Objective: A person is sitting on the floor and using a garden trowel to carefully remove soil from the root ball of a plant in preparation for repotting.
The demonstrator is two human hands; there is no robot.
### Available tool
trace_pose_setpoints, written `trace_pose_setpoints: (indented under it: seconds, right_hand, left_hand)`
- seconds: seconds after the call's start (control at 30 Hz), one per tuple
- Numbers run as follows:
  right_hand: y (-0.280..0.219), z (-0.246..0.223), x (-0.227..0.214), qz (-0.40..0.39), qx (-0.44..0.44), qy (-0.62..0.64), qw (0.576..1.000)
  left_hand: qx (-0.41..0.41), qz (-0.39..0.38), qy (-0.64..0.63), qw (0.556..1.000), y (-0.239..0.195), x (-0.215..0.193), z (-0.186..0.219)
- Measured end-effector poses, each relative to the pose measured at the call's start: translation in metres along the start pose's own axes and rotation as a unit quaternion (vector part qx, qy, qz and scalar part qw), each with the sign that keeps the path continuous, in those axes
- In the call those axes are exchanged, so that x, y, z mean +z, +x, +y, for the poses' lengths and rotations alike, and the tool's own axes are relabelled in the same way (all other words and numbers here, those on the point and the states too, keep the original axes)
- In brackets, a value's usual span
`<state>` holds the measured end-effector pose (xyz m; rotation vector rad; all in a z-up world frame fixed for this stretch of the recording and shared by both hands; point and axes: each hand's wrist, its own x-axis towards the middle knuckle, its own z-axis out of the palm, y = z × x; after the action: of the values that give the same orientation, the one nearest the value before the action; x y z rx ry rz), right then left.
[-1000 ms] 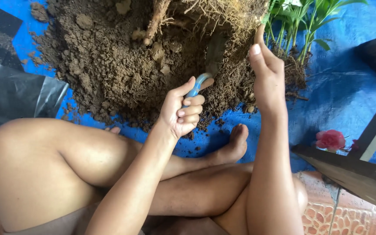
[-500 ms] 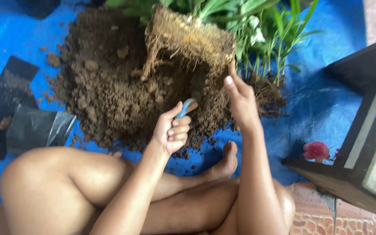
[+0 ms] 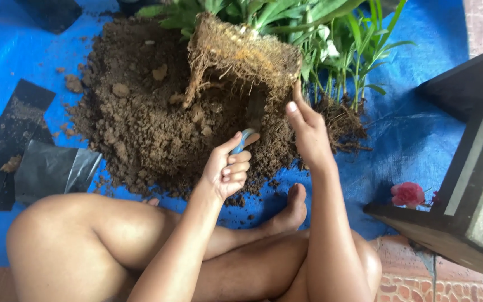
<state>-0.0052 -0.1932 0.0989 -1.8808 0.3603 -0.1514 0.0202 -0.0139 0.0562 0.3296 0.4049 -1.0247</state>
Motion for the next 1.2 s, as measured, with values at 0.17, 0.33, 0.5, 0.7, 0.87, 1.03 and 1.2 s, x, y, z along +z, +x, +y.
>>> trace_pose_setpoints:
  seconds: [0.17, 0.33, 0.5, 0.7, 0.87, 1.03, 1.2]
  right_hand:
    - [0.0, -0.001, -0.003, -0.007, -0.005, -0.002, 1.0]
    - [-0.002, 0.003, -0.003, -0.017, 0.002, -0.005, 1.0]
    - [-0.003, -0.003, -0.004, -0.007, 0.004, 0.0, 1.0]
    - [-0.001, -0.005, -0.004, -0.02, 0.01, -0.001, 1.0]
    - [-0.006, -0.006, -0.003, -0.017, 0.013, 0.004, 1.0]
    - [-0.002, -0.007, -0.002, -0.015, 0.0, -0.025, 1.0]
    - [0.0, -0.012, 0.004, 0.067, -0.111, -0.24, 0.962]
  left_hand:
    - [0.001, -0.027, 0.004, 1.0, 0.006, -0.033, 0.001]
    - [0.001, -0.034, -0.028, 0.999, 0.012, -0.035, 0.004]
    - [-0.011, 0.017, 0.016, 1.0, -0.019, -0.021, 0.015]
    - [0.014, 0.067, 0.103, 0.992, -0.033, 0.0, 0.021]
    - [0.059, 0.124, 0.227, 0.964, -0.015, -0.01, 0.019]
    - [0.135, 0.182, 0.452, 0.863, 0.001, -0.032, 0.006]
    - [0.168, 0.243, 0.624, 0.723, -0.015, -0.006, -0.007]
